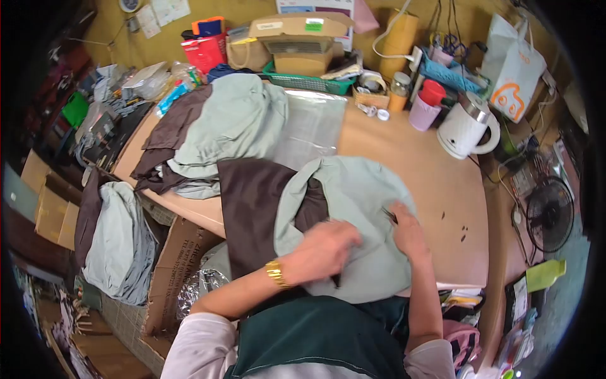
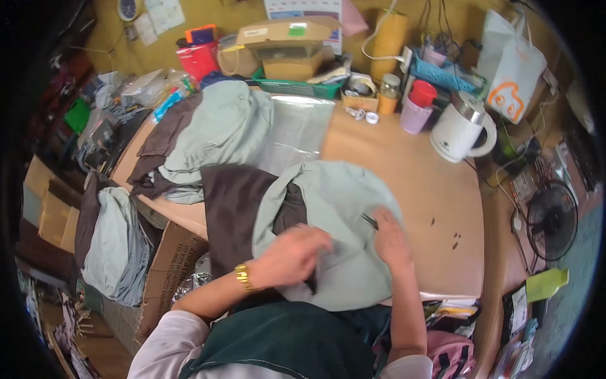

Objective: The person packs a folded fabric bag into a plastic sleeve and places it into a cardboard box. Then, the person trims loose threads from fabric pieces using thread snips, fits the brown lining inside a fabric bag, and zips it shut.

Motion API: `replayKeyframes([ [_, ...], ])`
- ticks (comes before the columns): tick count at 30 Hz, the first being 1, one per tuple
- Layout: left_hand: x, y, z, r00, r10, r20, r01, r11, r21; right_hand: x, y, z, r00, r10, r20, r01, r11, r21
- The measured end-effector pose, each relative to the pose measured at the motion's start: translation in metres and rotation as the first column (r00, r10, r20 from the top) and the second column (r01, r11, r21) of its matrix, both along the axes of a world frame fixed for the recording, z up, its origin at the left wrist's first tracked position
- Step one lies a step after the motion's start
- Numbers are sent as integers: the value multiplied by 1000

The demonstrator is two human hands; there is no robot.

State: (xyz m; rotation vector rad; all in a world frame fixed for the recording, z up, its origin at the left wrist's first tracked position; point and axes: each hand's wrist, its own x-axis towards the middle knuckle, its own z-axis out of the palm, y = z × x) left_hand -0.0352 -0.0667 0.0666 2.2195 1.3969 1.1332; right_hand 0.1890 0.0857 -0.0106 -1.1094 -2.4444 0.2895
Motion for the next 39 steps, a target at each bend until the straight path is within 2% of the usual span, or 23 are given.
replayKeyframes([
  [4, -50, -25, -38, 910, 408, -72, -408, 913, 12, 52, 7, 5, 1000, 0, -30, 3, 995, 96],
  [5, -55, -29, -46, 891, 446, -81, -447, 895, 5, 56, 7, 18, 997, -79, -23, 80, 996, 49],
  [7, -51, -41, -44, 817, 509, -271, -544, 836, -71, 51, -2, 44, 988, -156, -15, 156, 988, 4],
  [9, -45, -42, -48, 809, 500, -308, -548, 832, -90, 16, -32, 71, 956, -141, -257, 97, 979, -177],
  [11, -39, -40, -52, 800, 488, -349, -550, 828, -105, -24, -75, 79, 970, -47, -238, -54, 916, -398],
  [13, -35, -33, -56, 840, 454, -297, -500, 861, -99, -58, -109, 63, 972, 100, -213, -168, 930, -328],
  [14, -32, -32, -52, 861, 408, -304, -478, 853, -209, -70, -117, 46, 970, 129, -205, -193, 922, -334],
  [15, -30, -31, -53, 866, 398, -302, -467, 859, -208, -78, -121, 34, 969, 150, -196, -211, 917, -338],
  [16, -27, -27, -56, 910, 405, -82, -414, 887, -204, -80, -118, 31, 972, 139, -190, -197, 923, -331],
  [17, -23, -24, -59, 910, 389, 144, -360, 913, -190, -81, -113, 31, 950, 97, -296, -226, 870, -439],
  [19, -15, -25, -58, 910, 347, 228, -285, 922, -263, -77, -110, 33, 921, 28, -389, -250, 809, -532],
  [21, -11, -16, -71, 931, 363, -35, -364, 929, -69, -74, -106, 37, 921, 63, -385, -272, 812, -517],
  [22, -16, -9, -79, 946, 291, -139, -313, 934, -172, -70, -102, 32, 923, 54, -382, -258, 821, -508],
  [23, -15, 0, -77, 951, 280, -133, -300, 940, -164, -67, -97, 25, 891, -6, -454, -240, 842, -483],
  [25, -13, 16, -73, 836, 302, -458, -381, 920, -88, -53, -87, 17, 852, -75, -518, -208, 860, -467],
  [27, -15, 33, -76, 863, 358, -357, -385, 923, -6, -40, -67, 32, 653, -240, -718, -228, 842, -489],
  [29, -24, 48, -84, 881, 420, -219, -424, 905, 32, -35, -71, 50, 695, -260, -671, -210, 818, -535],
  [30, -25, 49, -65, 917, 382, 117, -392, 917, 76, -34, -72, 56, 772, -91, -629, -243, 872, -424],
  [31, -26, 51, -52, 842, 525, 127, -538, 796, 276, -34, -72, 62, 828, 71, -556, -289, 905, -314],
  [33, -34, 45, -34, 683, 523, 510, -666, 732, 141, -8, -49, 57, 813, -116, -571, -135, 915, -379],
  [35, -28, 35, -5, 706, 412, 575, -577, 807, 130, 23, -17, 52, 827, -272, -493, 36, 899, -436],
  [37, -19, 40, 11, 918, 236, 319, -313, 925, 217, 38, 8, 56, 855, -338, -394, 139, 880, -454],
  [39, 13, 51, 8, 954, 67, 291, -55, 997, -51, 44, 25, 40, 946, -306, -103, 278, 934, -225],
])
